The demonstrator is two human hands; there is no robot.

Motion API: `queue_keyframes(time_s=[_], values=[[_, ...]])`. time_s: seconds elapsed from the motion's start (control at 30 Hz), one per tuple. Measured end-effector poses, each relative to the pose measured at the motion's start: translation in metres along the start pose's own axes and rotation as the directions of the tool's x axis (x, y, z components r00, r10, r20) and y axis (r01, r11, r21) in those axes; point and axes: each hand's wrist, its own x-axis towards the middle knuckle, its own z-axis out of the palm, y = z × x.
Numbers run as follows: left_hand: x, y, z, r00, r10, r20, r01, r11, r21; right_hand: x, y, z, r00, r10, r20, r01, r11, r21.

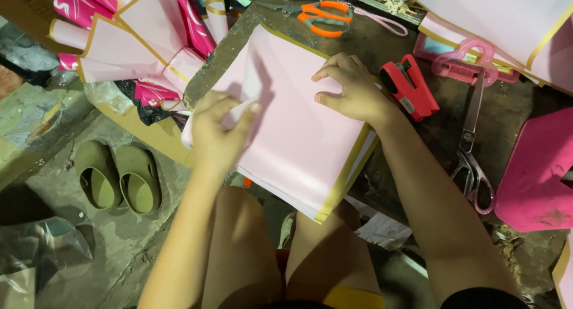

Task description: Folding and stapling pink and white paper sheets to create decorative wrappers for flower bouquets.

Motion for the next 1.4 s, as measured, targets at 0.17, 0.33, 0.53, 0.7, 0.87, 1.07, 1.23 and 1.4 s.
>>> queue_keyframes(time_s=[0.17, 0.33, 0.53, 0.7, 0.87, 1.07, 1.23, 1.4], values=[[0.0, 0.015, 0.026, 0.986, 0.08, 0.146, -0.054, 0.983, -0.175, 0.001, 0.001, 0.001, 1.0, -0.006, 0.013, 0.006, 1.0, -0.028], [-0.007, 0.042, 0.032, 0.813, 0.033, 0.582, -0.098, 0.992, 0.08, 0.006, -0.008, 0.014, 0.937, -0.308, -0.162, 0.274, 0.94, -0.201], [-0.008, 0.047, 0.034, 0.785, 0.002, 0.62, 0.005, 1.0, -0.01, -0.001, -0.042, 0.008, 0.961, -0.274, 0.04, 0.275, 0.961, -0.022], [-0.011, 0.03, 0.002, 0.95, 0.057, 0.307, -0.034, 0.996, -0.079, -0.002, -0.046, 0.007, 0.966, -0.253, 0.048, 0.256, 0.965, -0.055], [-0.028, -0.008, -0.019, 0.951, -0.3, 0.07, 0.305, 0.885, -0.352, -0.004, -0.049, 0.006, 0.969, -0.239, 0.054, 0.241, 0.97, -0.024], [-0.035, 0.01, -0.007, 0.95, -0.31, 0.02, 0.296, 0.88, -0.371, -0.002, -0.051, 0.004, 0.98, -0.175, 0.092, 0.179, 0.983, -0.034], [-0.047, 0.025, 0.01, 0.93, 0.136, 0.342, -0.181, 0.978, 0.104, -0.003, -0.054, -0.004, 0.978, -0.123, 0.168, 0.11, 0.99, 0.087], [-0.056, 0.023, 0.021, 0.896, 0.198, 0.398, -0.236, 0.971, 0.047, -0.003, -0.06, -0.008, 0.975, -0.119, 0.189, 0.114, 0.993, 0.04]])
